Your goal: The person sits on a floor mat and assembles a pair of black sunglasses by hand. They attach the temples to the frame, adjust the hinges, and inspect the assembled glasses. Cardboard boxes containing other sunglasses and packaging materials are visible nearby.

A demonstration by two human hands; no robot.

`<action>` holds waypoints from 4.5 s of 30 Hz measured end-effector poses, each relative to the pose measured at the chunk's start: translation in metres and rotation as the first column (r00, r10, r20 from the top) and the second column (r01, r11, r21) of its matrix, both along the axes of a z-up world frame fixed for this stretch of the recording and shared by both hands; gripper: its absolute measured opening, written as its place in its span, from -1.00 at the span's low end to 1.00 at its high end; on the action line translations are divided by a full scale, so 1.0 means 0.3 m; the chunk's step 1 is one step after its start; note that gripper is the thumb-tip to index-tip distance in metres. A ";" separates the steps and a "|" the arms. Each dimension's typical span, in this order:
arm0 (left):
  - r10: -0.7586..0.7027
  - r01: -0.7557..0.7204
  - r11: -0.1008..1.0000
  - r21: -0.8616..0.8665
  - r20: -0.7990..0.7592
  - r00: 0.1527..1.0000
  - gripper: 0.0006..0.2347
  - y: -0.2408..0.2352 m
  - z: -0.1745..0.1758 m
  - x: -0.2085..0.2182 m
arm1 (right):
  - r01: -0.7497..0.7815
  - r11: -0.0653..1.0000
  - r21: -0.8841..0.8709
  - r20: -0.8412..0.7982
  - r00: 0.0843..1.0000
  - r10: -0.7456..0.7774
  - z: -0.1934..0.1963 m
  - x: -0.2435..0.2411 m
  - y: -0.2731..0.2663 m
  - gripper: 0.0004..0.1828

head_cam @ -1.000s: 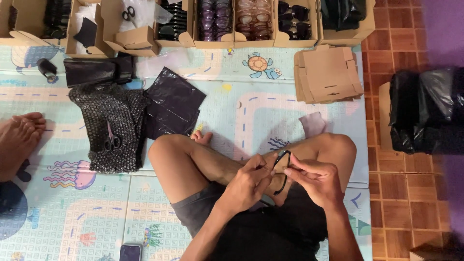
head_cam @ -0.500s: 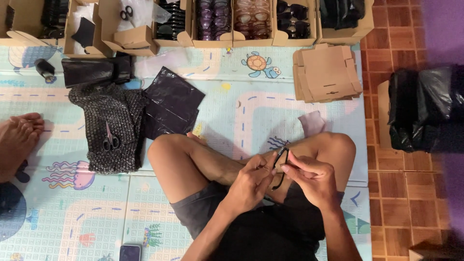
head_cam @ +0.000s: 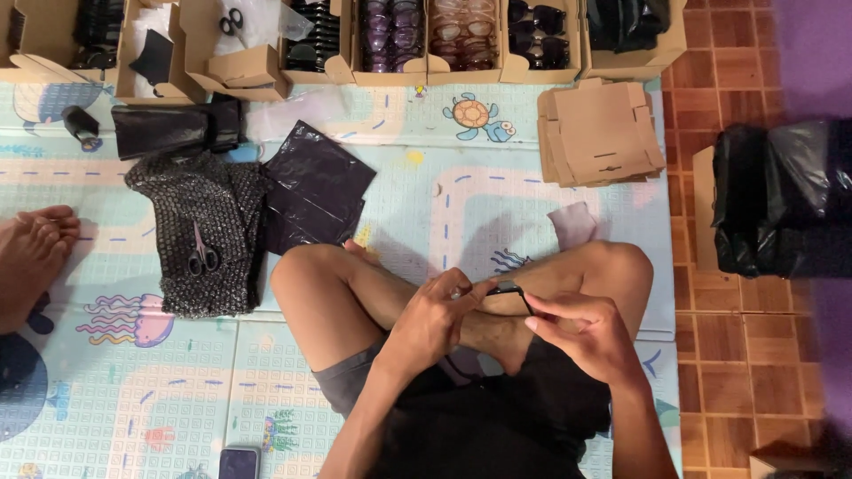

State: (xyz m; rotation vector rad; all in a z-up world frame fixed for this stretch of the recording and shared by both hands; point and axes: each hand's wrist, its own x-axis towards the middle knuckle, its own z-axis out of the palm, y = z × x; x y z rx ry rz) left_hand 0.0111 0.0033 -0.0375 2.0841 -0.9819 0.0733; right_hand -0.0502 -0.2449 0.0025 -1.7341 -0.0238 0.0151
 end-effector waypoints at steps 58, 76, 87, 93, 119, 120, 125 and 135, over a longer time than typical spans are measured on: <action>0.304 -0.552 0.767 -0.325 -0.574 0.760 -0.80 -0.225 -0.045 0.044 | 0.288 0.955 -0.065 -0.236 0.926 -0.295 -0.187 0.002 0.138 -0.74; -0.013 -0.111 0.957 0.268 0.423 0.906 -0.85 -0.138 -0.224 0.155 | 0.477 0.773 -0.417 0.564 0.803 -0.191 -0.151 0.026 0.088 -0.70; 0.061 -0.040 0.994 -0.103 0.220 0.974 -0.62 -0.139 0.095 0.071 | 0.412 0.808 -0.422 0.534 0.833 -0.146 -0.073 0.021 0.101 -0.81; 0.050 -0.065 0.933 -0.354 -0.051 0.997 -0.80 -0.158 0.076 -0.030 | 0.333 0.907 -0.257 0.475 0.861 -0.182 -0.060 -0.042 0.092 -0.58; -0.038 -0.395 0.654 -0.646 -0.548 0.835 -0.85 -0.139 0.263 -0.308 | 0.219 0.974 -0.064 0.294 0.936 -0.192 0.014 -0.242 0.135 -0.31; -0.052 -0.382 0.678 -0.628 -0.560 0.827 -0.87 -0.131 0.262 -0.320 | 0.213 0.965 -0.151 0.314 0.936 -0.157 0.037 -0.245 0.143 -0.34; -0.075 -0.464 0.593 -0.658 -0.619 0.782 -0.89 -0.145 0.274 -0.398 | 0.199 0.961 -0.190 0.348 0.929 -0.124 0.080 -0.262 0.143 -0.41; -0.227 -0.202 0.622 -0.756 -0.421 0.878 -0.87 -0.214 0.376 -0.390 | 0.357 0.859 -0.367 0.517 0.846 -0.131 0.237 -0.334 0.017 -0.38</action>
